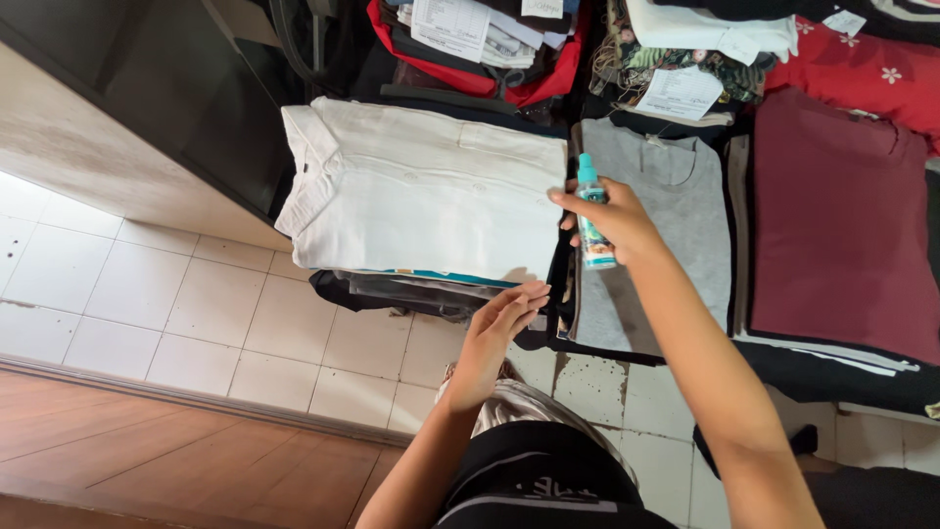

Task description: The person sprays a liquid from a small bottle onto a stack of folded t-shirts and polo shirts. They smooth the fabric with their hands and then move the treated items to a separate pile on the table.

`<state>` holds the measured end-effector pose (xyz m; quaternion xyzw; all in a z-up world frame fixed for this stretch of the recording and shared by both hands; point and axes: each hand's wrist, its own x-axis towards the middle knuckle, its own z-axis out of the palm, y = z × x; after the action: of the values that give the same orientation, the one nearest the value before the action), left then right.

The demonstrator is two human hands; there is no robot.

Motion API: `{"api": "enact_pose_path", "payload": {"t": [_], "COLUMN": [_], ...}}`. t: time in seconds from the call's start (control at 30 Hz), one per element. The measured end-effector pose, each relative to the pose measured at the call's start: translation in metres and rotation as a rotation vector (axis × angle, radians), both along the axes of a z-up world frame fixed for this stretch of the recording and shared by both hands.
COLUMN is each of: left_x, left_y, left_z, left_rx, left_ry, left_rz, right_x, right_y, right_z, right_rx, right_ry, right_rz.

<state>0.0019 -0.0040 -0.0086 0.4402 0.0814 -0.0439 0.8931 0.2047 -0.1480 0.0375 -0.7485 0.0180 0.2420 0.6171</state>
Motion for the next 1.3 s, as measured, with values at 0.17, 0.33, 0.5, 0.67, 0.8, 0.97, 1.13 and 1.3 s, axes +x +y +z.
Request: {"api": "enact_pose_path", "payload": {"t": [0.17,0.33,0.5,0.67,0.8,0.97,1.13,1.3], "left_x": [0.002,-0.004,-0.005,-0.008,-0.005,-0.014,-0.023,-0.019], "left_y": [-0.002,-0.006,-0.016,-0.023,-0.026,-0.009,0.004,0.006], "left_z": [-0.01,-0.01,-0.02,-0.036,-0.033,-0.006,0.018,0.002], "left_rx": [-0.021,-0.068,-0.091,-0.188,-0.413,-0.273,0.127,0.142], "left_ry": [0.034,0.062,0.076,0.047,-0.027,0.207,0.063,0.27], "left_rz": [-0.004,0.018,0.05,0.089,0.25,0.554,0.599,0.634], "right_x": [0.011,0.016,0.015,0.005,-0.021,-0.048,-0.03,0.022], "right_y": [0.004,0.007,0.01,0.013,0.009,-0.002,-0.004,0.039], "right_z": [-0.008,-0.008,-0.004,0.013,0.026,0.03,0.031,0.023], "right_rx": [0.097,0.072,0.06,0.213,0.409,0.112,-0.249,-0.248], "right_ry": [0.065,0.116,-0.128,-0.037,0.109,-0.024,-0.447,-0.928], "right_rz": [-0.079,-0.074,0.014,-0.071,-0.105,0.056,0.085,0.446]}}
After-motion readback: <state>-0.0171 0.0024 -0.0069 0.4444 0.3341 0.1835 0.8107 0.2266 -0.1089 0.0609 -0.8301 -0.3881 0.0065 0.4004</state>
